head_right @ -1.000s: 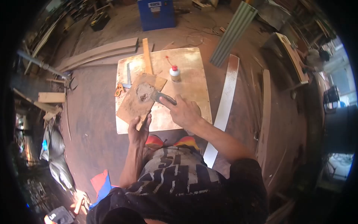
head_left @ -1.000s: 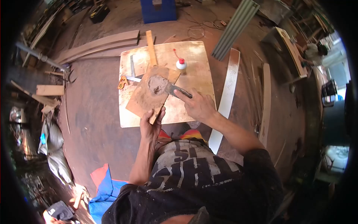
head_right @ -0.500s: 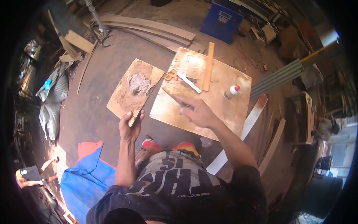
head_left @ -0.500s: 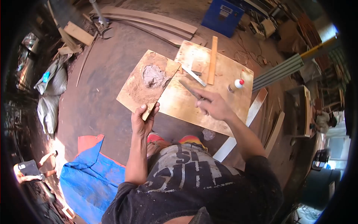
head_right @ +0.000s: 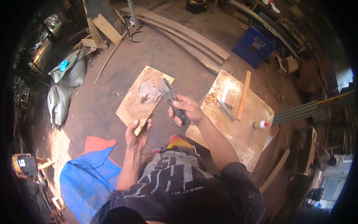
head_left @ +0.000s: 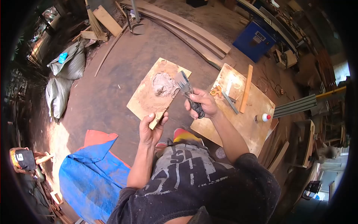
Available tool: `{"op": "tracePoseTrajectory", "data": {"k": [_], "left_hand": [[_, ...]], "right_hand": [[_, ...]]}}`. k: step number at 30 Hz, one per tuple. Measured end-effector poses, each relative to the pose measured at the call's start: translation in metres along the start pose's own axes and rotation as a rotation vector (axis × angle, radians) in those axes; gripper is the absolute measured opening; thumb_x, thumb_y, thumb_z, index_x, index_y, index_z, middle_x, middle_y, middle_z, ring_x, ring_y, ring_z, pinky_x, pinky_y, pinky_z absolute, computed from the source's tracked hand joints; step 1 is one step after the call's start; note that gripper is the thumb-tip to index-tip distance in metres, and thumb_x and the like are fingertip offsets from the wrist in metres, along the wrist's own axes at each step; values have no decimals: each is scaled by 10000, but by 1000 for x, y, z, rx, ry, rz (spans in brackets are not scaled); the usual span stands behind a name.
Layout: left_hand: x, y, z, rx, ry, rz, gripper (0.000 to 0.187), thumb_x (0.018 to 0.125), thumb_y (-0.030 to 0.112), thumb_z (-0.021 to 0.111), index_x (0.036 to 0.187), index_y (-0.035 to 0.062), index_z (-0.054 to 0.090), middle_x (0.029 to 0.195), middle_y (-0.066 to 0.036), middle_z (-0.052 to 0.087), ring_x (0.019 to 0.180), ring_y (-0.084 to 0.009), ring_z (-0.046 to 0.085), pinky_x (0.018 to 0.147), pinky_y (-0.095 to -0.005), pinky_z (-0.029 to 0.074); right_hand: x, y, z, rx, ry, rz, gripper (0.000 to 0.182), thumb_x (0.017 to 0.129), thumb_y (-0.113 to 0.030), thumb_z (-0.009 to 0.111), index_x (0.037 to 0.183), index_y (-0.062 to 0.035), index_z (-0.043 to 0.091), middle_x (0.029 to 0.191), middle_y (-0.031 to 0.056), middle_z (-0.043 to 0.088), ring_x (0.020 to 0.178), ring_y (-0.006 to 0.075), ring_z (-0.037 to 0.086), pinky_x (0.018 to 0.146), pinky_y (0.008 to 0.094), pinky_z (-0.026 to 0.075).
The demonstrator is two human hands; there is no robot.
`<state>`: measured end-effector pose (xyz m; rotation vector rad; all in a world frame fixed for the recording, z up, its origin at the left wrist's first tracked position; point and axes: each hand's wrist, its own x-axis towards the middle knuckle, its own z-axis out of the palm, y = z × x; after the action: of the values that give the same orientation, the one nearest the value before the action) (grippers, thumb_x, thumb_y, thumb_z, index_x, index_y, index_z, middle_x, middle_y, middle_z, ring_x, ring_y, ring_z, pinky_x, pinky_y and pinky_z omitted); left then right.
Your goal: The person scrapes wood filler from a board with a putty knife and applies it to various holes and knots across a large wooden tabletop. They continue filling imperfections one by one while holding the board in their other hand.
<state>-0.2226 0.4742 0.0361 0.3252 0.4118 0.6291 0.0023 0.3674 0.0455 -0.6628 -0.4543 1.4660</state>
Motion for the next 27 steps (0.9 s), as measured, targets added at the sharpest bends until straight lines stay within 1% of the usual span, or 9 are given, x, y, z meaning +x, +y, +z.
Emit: {"op": "tracePoseTrajectory", "data": {"k": [9, 11, 13, 14, 15, 17, 20, 24, 27], "left_hand": [[149, 68, -30, 79, 114, 65, 455, 883, 137, 569, 1262, -98, 476, 1100, -219, 655, 964, -311, 684, 813, -355, 609], [183, 82, -17, 104, 114, 80, 461, 881, 138, 571, 1266, -95, 471, 1105, -215, 652, 962, -309, 684, 813, -354, 610], [243, 100, -7, 42, 118, 105, 464, 876, 137, 577, 1269, -85, 468, 1109, -206, 650, 951, -307, 685, 808, -356, 610], [272, 113, 4, 62, 110, 117, 465, 874, 129, 583, 1275, -77, 468, 1114, -202, 648, 952, -306, 683, 814, -360, 605], [299, 122, 14, 66, 103, 126, 465, 874, 129, 583, 1275, -77, 468, 1114, -202, 648, 952, -306, 683, 814, -360, 605], [346, 136, 33, 125, 100, 208, 459, 874, 122, 587, 1272, -74, 471, 1113, -198, 647, 960, -304, 681, 826, -363, 599], [400, 155, 45, 74, 84, 197, 449, 878, 120, 586, 1266, -74, 473, 1110, -197, 648, 967, -304, 679, 837, -362, 594], [477, 192, 42, 50, 105, 194, 445, 881, 123, 585, 1262, -78, 475, 1100, -199, 650, 968, -305, 678, 840, -360, 593], [536, 229, 25, -104, 136, 154, 460, 881, 112, 581, 1278, -83, 455, 1107, -207, 642, 964, -316, 678, 828, -372, 599]], "right_hand": [[140, -52, -62, -268, 126, 153, 306, 973, -168, 539, 1235, -12, 505, 748, 127, 620, 416, 146, 532, 383, 261, 438], [166, -83, -62, -313, 128, 107, 358, 969, -161, 534, 1295, -13, 510, 761, 95, 625, 457, 122, 540, 429, 255, 450], [216, -116, -74, -798, 273, -37, 404, 970, -167, 529, 1331, 12, 509, 781, 54, 634, 546, 114, 560, 496, 280, 471], [246, -115, -92, -1196, 294, -467, 463, 904, -139, 596, 1361, -93, 537, 813, 53, 632, 606, 148, 600, 554, 328, 492], [273, -133, -89, -1196, 289, -478, 463, 904, -139, 596, 1361, -93, 537, 813, 53, 632, 606, 148, 600, 554, 328, 492], [323, -165, -76, -1681, 345, -724, 530, 836, -97, 645, 1353, -171, 556, 816, 73, 580, 627, 228, 603, 557, 377, 500], [401, -184, -85, -1798, 384, -758, 572, 797, -74, 666, 1341, -219, 570, 807, 86, 538, 637, 276, 602, 553, 390, 501], [477, -198, -123, -1815, 384, -778, 554, 811, -47, 658, 1336, -200, 573, 789, 94, 547, 607, 301, 575, 577, 399, 496], [514, -212, -151, -1998, 323, -602, 529, 823, -51, 646, 1328, -191, 579, 808, 102, 570, 629, 305, 592, 584, 388, 504]]}}
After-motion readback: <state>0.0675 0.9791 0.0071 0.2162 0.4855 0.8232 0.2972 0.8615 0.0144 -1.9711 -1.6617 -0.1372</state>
